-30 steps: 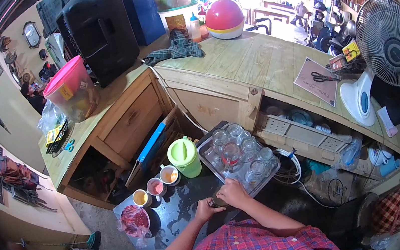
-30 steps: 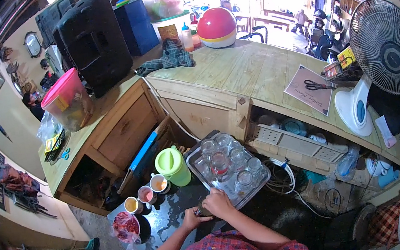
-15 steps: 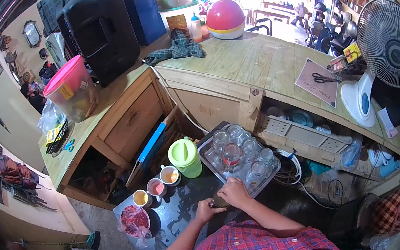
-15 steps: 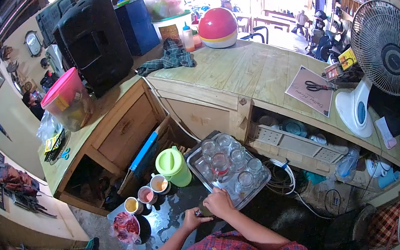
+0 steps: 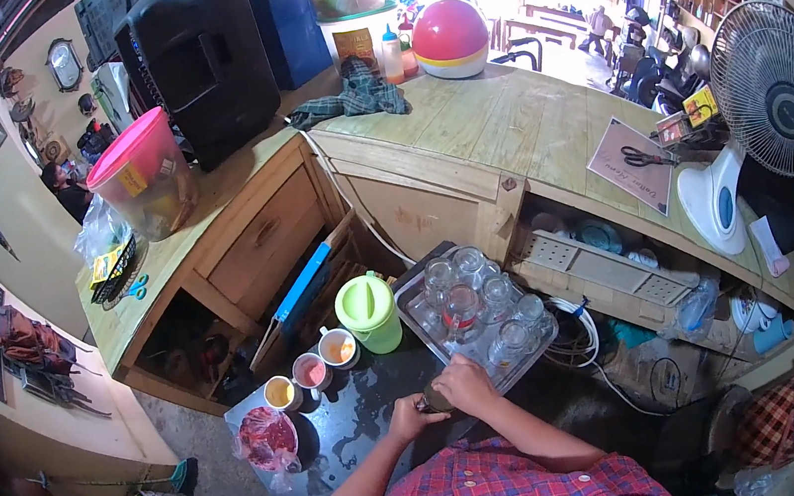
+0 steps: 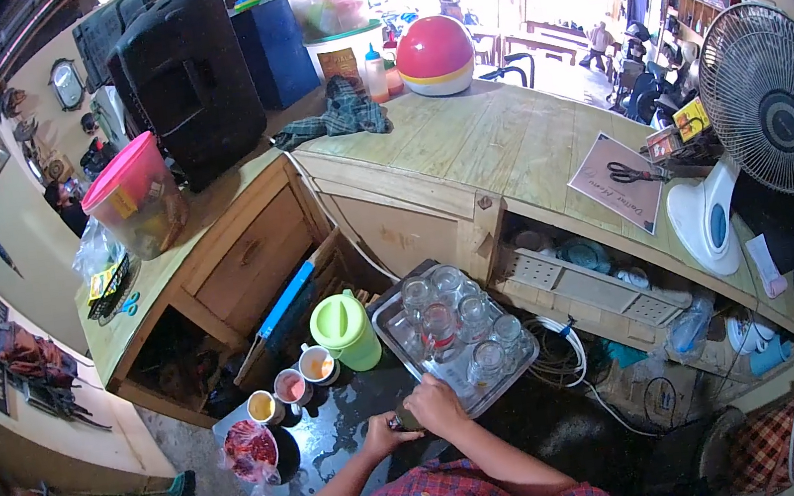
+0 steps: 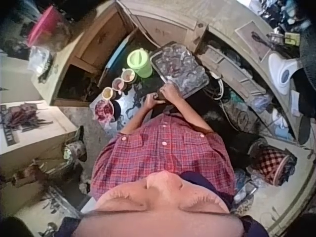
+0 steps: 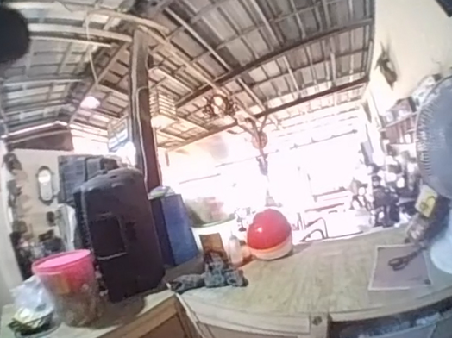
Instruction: Preparing a drink by mixing ingredients in a glass on a tray.
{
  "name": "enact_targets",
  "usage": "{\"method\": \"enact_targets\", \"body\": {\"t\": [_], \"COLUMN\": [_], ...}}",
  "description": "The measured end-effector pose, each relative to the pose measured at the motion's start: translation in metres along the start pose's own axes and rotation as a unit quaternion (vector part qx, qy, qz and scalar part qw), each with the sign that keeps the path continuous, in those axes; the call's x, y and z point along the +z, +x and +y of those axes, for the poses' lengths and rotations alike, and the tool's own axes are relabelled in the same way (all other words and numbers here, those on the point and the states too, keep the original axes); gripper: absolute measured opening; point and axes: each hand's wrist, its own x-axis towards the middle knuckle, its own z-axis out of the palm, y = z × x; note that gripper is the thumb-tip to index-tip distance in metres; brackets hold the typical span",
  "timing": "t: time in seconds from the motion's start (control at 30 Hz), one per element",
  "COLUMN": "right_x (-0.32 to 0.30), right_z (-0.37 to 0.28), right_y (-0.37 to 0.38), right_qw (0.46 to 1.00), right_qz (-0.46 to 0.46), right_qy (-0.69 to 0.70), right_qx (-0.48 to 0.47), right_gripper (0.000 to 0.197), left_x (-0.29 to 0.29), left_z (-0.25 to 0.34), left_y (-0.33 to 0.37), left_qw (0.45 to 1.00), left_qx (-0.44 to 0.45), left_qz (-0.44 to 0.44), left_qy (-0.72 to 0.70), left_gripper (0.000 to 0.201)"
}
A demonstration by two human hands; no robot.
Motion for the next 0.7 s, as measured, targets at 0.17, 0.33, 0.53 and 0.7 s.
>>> {"method": "enact_targets", "body": {"t": [0.17,0.33,0.53,0.7], "right_x": [-0.006,0.001,-0.007,-0.005], "right_z": [0.003,0.004,-0.001,-0.001], "right_y": [-0.001,-0.001,-0.001,0.003], "right_qw": [0.999,0.997,0.995,1.000], "right_qz": [-0.036,-0.042,-0.007,0.018], "right_qy": [0.003,-0.054,-0.092,0.005], "right_qx": [0.026,0.026,0.026,0.017], "right_gripper": [0.013,0.014,0.014,0.016], "left_x": [0.000,0.002,-0.003,0.003], "left_z": [0.003,-0.010,0.013,-0.010], "left_y": [0.001,0.002,-0.001,0.002], "left_qw": [0.999,0.999,1.000,1.000], "left_qx": [-0.002,-0.003,0.005,0.009], "left_qz": [-0.003,0.002,0.000,0.002], "left_qy": [0.040,0.048,0.013,0.003], "left_gripper": [0.042,0.044,0.044,0.043]}}
